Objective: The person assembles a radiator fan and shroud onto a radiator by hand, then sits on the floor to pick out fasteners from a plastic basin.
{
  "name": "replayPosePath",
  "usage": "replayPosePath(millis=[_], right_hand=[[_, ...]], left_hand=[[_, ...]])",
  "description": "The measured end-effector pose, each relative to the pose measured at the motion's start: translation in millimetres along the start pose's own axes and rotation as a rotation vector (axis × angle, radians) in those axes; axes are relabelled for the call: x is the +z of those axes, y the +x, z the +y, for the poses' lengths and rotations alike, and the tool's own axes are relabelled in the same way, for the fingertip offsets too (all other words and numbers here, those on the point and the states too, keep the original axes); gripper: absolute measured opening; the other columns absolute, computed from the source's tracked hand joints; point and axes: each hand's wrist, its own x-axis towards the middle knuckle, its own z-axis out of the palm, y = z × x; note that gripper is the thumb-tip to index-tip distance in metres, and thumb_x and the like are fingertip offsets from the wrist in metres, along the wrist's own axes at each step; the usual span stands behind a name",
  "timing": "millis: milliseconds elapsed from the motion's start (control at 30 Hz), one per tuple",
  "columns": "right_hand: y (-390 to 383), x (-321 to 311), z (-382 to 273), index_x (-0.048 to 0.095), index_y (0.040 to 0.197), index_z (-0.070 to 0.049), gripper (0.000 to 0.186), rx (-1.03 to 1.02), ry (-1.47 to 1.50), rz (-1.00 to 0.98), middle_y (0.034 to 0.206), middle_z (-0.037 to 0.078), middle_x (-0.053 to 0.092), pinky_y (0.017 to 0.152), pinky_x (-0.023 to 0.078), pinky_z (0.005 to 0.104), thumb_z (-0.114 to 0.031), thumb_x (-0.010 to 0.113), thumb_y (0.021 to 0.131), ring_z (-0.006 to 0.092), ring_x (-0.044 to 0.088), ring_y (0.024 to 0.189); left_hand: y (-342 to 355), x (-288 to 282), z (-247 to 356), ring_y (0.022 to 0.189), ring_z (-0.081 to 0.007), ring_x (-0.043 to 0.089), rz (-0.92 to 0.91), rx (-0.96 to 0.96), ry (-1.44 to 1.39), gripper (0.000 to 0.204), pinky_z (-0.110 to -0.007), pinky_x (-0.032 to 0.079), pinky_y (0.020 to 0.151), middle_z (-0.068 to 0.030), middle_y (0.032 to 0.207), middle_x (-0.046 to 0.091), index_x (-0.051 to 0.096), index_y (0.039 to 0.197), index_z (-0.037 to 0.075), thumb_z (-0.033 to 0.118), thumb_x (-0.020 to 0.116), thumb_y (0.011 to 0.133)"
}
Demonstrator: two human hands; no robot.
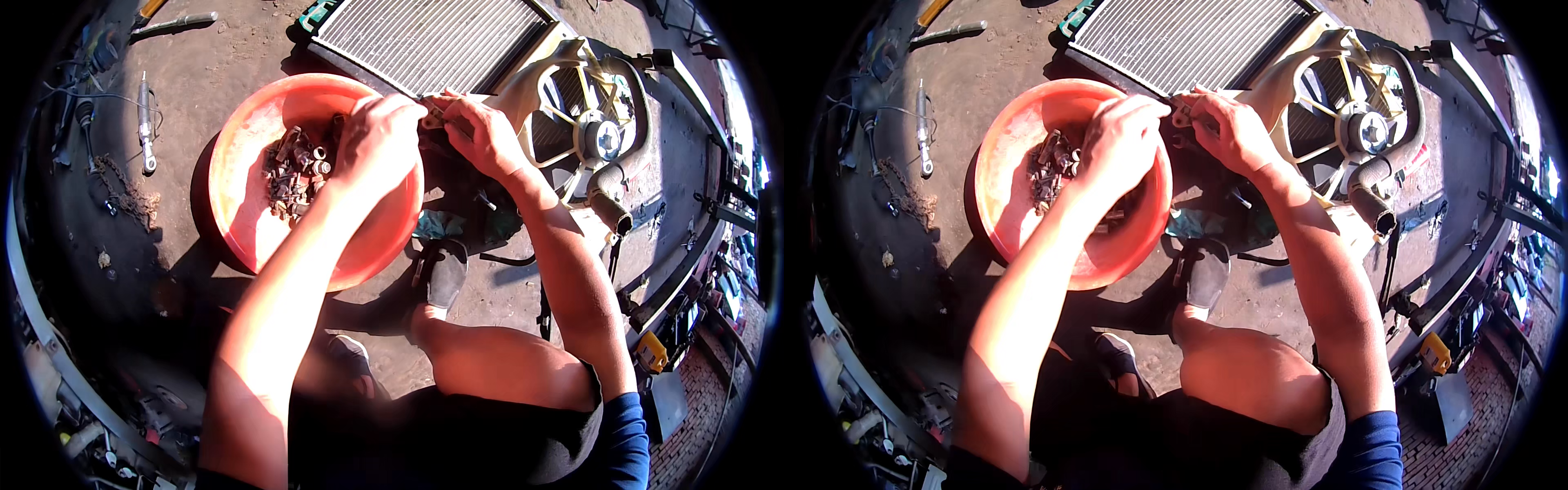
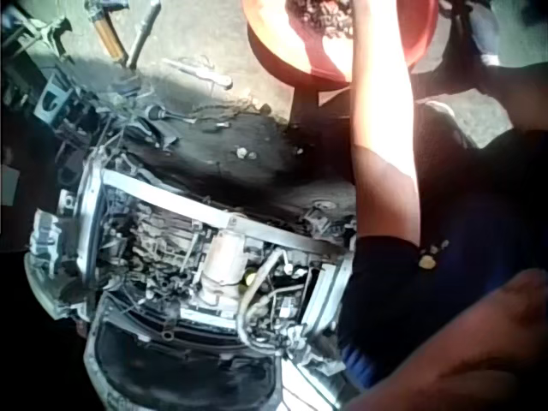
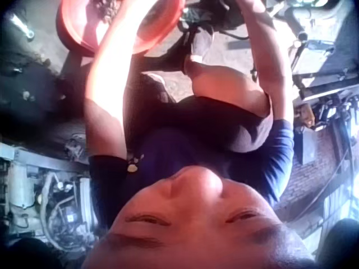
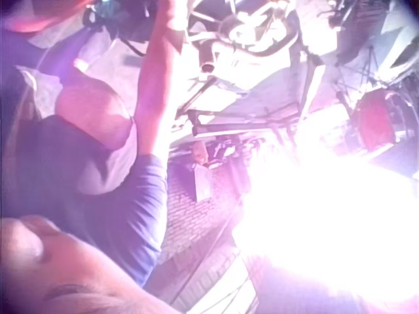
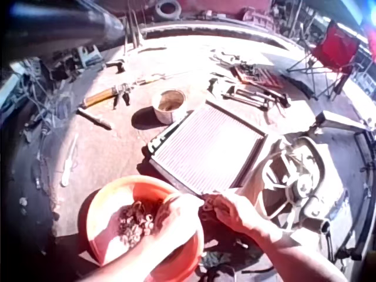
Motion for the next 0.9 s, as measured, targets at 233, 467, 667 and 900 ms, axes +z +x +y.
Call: replayPosePath(millis=[233,467,667,900], right_hand=[[-9,5,11,0.071,0.109,-0.003,0.021,0.01,-0.061,-0.006,0.137,0.013,0.071,0.116,0.049,0.044,-0.009,0.073,0.089,0.0363,0.06,0.137],[-6,10,-3,0.073,0.105,-0.01,0.019,0.012,-0.297,0.093,0.111,0.005,0.072,0.092,0.058,0.0418,-0.014,0.075,0.086,0.0294,0.069,0.106],[8,19,-9,0.073,0.099,-0.012,0.015,-0.031,-0.512,0.038,0.098,0.005,0.071,0.085,0.057,0.041,-0.019,0.075,0.086,0.0275,0.069,0.097],[28,27,-27,0.07,0.089,-0.009,0.015,0.006,-0.766,-0.225,0.096,0.008,0.074,0.088,0.057,0.0456,-0.019,0.061,0.094,0.0275,0.073,0.1]], left_hand=[[78,16,-30,0.095,-0.0298,0.076,-0.364,-0.115,0.065,0.02,-0.042,0.058,0.088,-0.0129,0.097,0.078,0.078,0.11,0.008,0.019,0.075,0.093],[99,18,-43,0.08,-0.0213,0.076,-0.471,-0.16,0.006,0.014,-0.036,0.063,0.069,-0.0113,0.093,0.077,0.077,0.102,0.002,0.01,0.08,0.09],[102,14,-40,0.074,-0.0182,0.074,-0.549,-0.307,-0.135,0.016,-0.036,0.064,0.051,-0.0092,0.094,0.077,0.077,0.1,0.001,0.011,0.082,0.089],[108,13,-44,0.06,-0.0153,0.066,-0.599,-0.321,-0.154,0.012,-0.034,0.056,0.049,-0.0048,0.082,0.075,0.076,0.097,0.004,0.008,0.08,0.086]])
